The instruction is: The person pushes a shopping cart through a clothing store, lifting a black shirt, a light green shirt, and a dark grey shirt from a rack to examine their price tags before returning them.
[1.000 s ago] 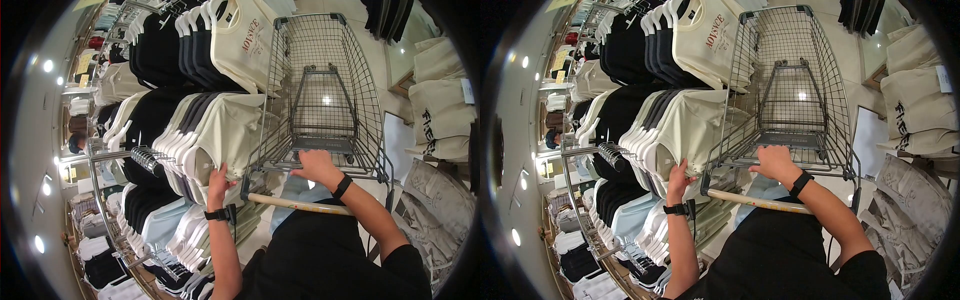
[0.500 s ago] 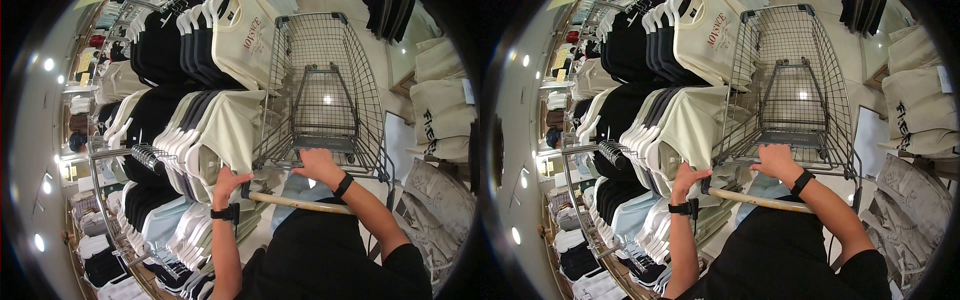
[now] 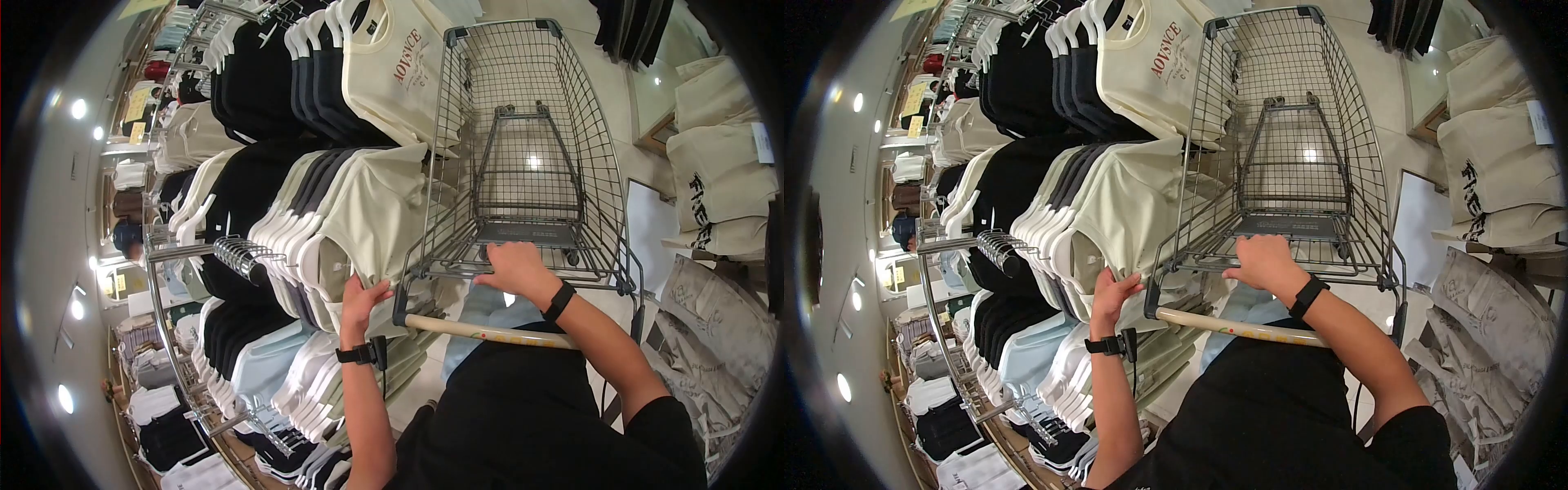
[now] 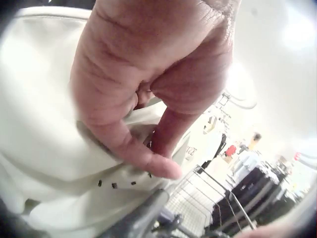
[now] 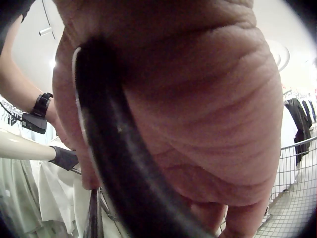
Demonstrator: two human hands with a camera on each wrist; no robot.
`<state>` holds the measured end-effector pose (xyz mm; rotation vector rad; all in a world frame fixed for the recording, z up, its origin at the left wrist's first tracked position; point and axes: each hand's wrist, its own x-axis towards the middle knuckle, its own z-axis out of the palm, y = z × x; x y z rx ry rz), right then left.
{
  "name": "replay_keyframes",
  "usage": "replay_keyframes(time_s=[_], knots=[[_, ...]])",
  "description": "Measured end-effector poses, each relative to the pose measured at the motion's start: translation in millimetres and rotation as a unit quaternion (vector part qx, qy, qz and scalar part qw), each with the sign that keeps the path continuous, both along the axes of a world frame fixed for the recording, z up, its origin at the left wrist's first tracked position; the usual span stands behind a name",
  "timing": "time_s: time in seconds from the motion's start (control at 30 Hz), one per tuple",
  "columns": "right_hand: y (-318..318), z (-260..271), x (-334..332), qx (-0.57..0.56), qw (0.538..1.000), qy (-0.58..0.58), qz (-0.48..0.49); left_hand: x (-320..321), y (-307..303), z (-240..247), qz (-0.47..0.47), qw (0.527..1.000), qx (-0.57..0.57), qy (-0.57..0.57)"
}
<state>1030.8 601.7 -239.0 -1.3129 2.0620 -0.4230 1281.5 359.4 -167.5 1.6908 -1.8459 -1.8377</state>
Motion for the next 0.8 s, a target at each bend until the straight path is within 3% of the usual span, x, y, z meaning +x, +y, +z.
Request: replay_keyframes(time_s=[0.53,0.73,0.8], knots=[[-3.1,7.6,1.1,0.024,1.000,0.011,0.011,8.6,1.4,-16.7,0.036,0.993,-0.112,0.010],[-5.0,4.8,7.3,0.044,0.999,-0.001,0.012,27.5,-13.9,-38.8,-0.038,0.979,-0.195,-0.038],[-3.0,3.0,4.4,0.051,0.999,0.016,-0.003,37.5,-26.7,-62.9,-0.091,0.942,-0.302,-0.112]])
